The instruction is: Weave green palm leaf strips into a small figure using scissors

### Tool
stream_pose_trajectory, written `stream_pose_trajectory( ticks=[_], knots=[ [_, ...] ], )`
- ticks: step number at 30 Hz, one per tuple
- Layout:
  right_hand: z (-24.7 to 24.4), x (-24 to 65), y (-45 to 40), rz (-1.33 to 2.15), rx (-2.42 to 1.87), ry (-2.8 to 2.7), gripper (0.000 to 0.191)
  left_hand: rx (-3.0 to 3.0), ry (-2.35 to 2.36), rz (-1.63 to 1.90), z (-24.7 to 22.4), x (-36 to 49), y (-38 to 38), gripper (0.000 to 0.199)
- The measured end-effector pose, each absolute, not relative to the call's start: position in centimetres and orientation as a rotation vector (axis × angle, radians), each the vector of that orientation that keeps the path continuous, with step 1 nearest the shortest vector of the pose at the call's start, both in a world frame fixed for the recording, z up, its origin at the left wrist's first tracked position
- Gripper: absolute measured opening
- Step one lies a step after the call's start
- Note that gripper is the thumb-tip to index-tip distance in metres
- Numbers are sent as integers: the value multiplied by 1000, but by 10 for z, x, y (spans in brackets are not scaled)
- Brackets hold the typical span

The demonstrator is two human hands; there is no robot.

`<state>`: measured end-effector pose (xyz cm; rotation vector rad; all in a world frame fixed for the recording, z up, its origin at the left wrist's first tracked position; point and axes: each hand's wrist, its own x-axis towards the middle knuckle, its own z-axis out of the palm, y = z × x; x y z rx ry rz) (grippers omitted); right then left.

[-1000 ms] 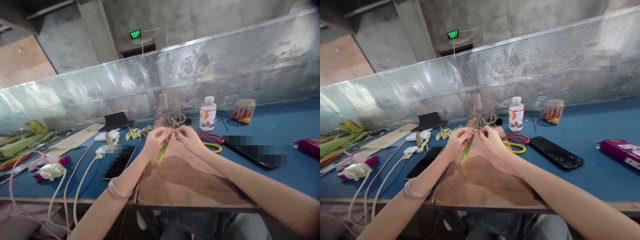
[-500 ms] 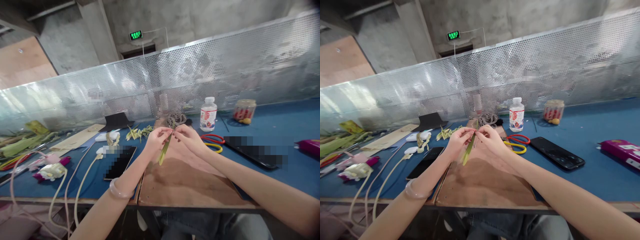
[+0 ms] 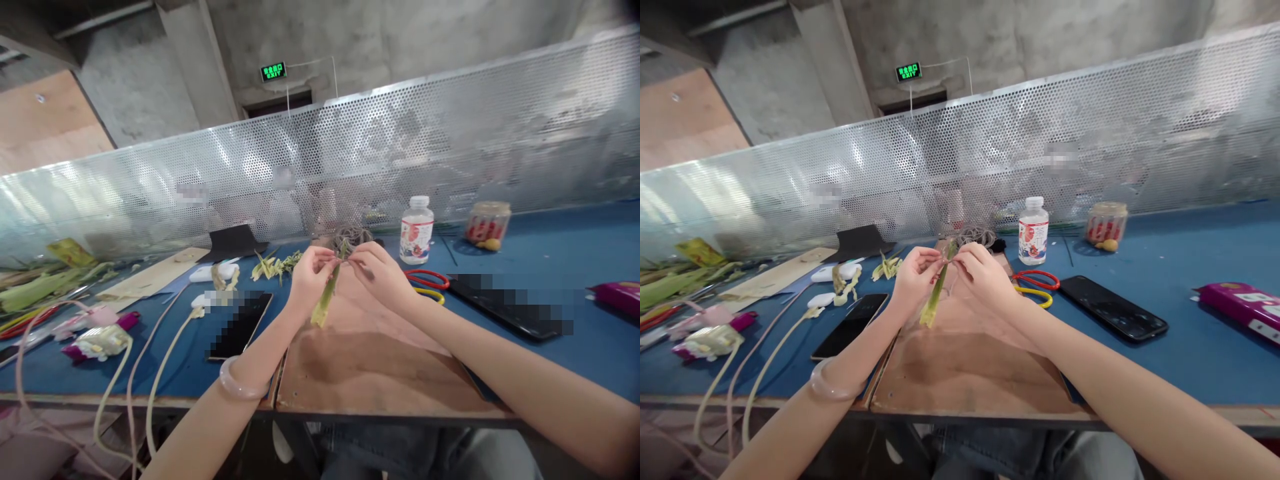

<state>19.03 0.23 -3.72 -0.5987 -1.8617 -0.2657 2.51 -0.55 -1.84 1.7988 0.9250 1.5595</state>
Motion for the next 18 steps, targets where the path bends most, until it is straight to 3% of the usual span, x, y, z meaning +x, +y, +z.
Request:
stream_pose_trajectory(
  ticks=[18],
  knots=[
    [-30,193,10,-765,-702,-1964,24,1925,1003,1445,-19,27,0,16]
  ],
)
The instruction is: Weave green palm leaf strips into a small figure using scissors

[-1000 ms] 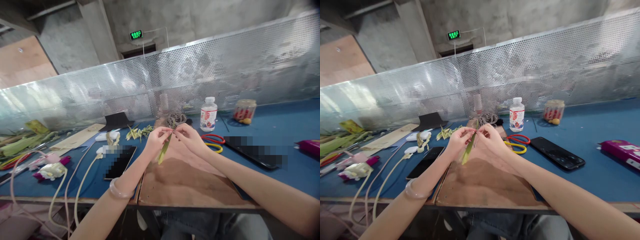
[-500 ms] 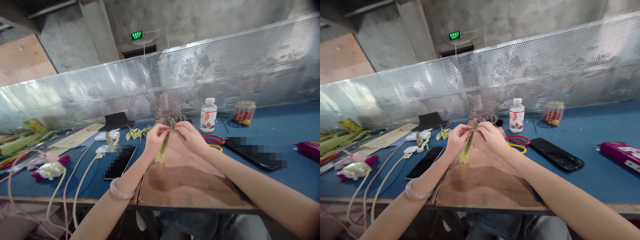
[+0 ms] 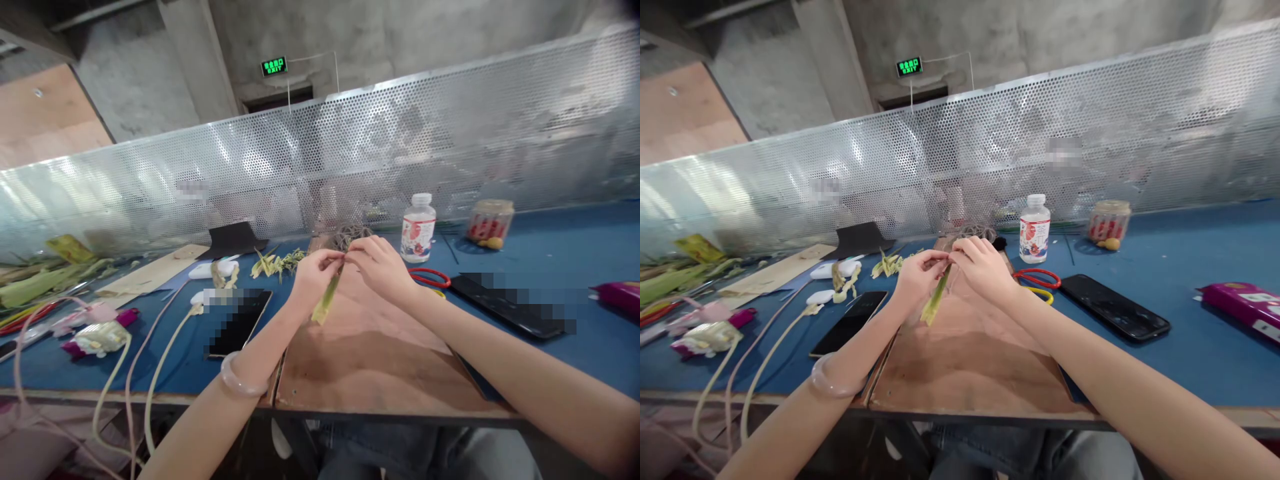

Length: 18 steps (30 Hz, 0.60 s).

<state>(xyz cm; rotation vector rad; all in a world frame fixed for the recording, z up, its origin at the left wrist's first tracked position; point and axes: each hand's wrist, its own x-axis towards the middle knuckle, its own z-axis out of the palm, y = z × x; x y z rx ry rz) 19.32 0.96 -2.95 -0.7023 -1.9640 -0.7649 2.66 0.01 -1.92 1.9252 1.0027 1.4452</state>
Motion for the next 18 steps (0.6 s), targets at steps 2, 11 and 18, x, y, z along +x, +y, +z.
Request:
stream_pose_trajectory(
  ticks=[2,11,18],
  knots=[
    [-29,195,9,-780,-708,-1944,24,1890,988,1417,-17,28,0,16],
    [-26,193,10,-648,-707,-1894,21,1716,902,1383,-18,34,1,17],
    [-25,193,8,-260,-626,-1818,17,1642,972,1410,-16,33,2,19]
  ],
)
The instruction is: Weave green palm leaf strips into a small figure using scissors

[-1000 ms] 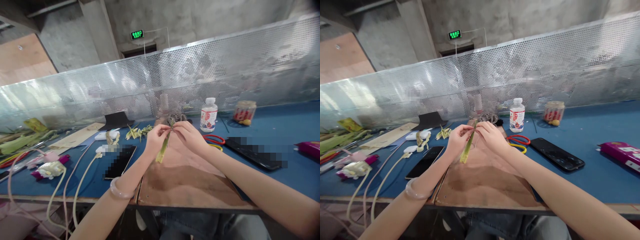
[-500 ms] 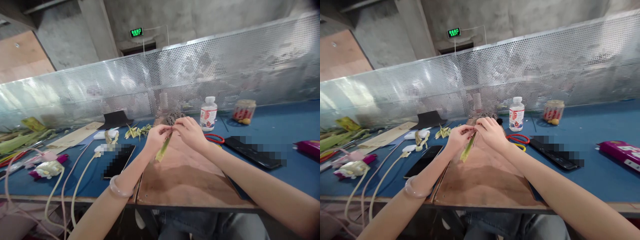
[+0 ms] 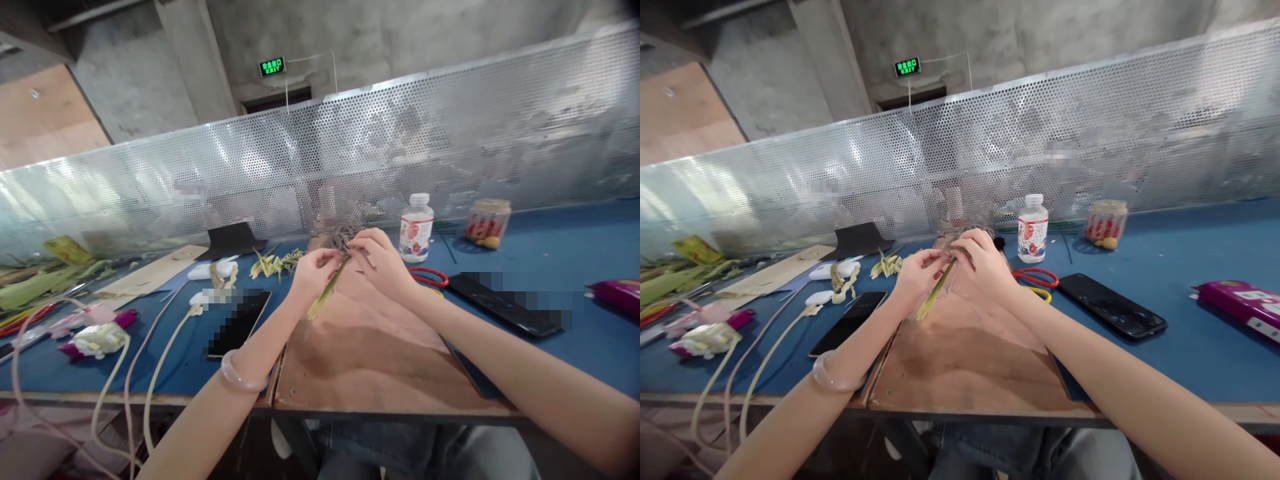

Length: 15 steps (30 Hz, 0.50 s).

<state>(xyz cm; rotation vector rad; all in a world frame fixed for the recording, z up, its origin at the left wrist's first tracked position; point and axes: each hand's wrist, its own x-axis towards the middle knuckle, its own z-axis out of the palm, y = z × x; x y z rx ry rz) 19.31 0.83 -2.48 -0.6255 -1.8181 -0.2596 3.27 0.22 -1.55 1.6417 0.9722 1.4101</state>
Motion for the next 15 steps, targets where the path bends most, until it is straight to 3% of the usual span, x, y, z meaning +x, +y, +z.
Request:
stream_pose_trajectory(
  ticks=[15],
  knots=[
    [-29,193,12,-258,-594,-1877,14,1625,964,1428,-14,31,-2,20]
  ],
)
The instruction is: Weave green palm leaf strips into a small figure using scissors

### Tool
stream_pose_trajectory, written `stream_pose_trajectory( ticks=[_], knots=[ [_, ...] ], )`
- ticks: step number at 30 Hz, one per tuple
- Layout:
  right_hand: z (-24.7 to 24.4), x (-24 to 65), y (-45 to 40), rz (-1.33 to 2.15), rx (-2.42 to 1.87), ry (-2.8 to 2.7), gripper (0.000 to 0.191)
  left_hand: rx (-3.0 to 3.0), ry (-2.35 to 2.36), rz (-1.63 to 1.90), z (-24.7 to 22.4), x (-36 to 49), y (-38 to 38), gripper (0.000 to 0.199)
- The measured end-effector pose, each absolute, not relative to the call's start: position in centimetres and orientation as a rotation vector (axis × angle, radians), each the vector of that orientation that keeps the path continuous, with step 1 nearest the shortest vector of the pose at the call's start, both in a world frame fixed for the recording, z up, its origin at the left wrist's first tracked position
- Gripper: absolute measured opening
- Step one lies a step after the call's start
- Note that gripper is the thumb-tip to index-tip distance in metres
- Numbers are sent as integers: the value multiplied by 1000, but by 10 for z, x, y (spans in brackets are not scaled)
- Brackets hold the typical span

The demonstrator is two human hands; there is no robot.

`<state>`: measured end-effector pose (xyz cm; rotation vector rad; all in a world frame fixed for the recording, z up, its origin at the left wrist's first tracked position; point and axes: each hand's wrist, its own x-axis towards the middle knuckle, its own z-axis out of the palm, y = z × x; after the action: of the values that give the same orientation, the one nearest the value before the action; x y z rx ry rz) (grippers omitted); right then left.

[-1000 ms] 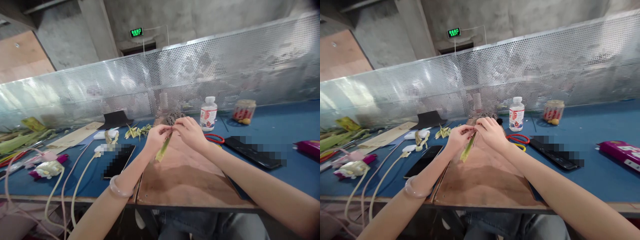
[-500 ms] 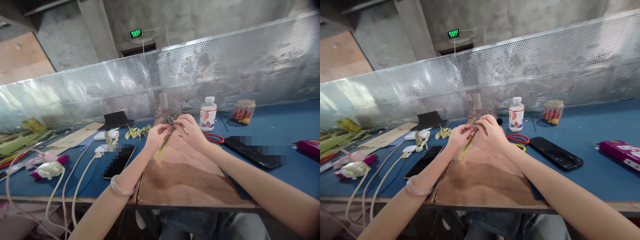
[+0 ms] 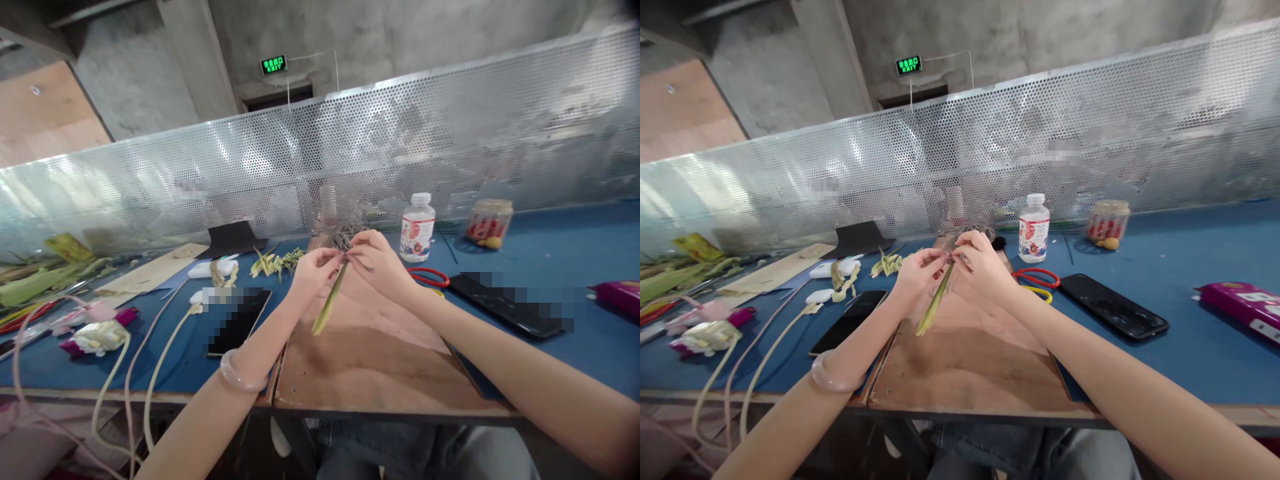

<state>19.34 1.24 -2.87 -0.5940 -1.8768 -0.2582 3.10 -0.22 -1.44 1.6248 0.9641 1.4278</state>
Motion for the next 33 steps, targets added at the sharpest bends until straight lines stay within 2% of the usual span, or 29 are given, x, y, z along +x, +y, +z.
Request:
stream_pose_trajectory(
  ticks=[18,33],
  knots=[
    [-33,184,0,-236,-599,-1851,9,1665,981,1329,-20,18,12,25],
    [-35,185,4,-79,-638,-1811,6,1634,1048,1316,-17,21,4,24]
  ],
)
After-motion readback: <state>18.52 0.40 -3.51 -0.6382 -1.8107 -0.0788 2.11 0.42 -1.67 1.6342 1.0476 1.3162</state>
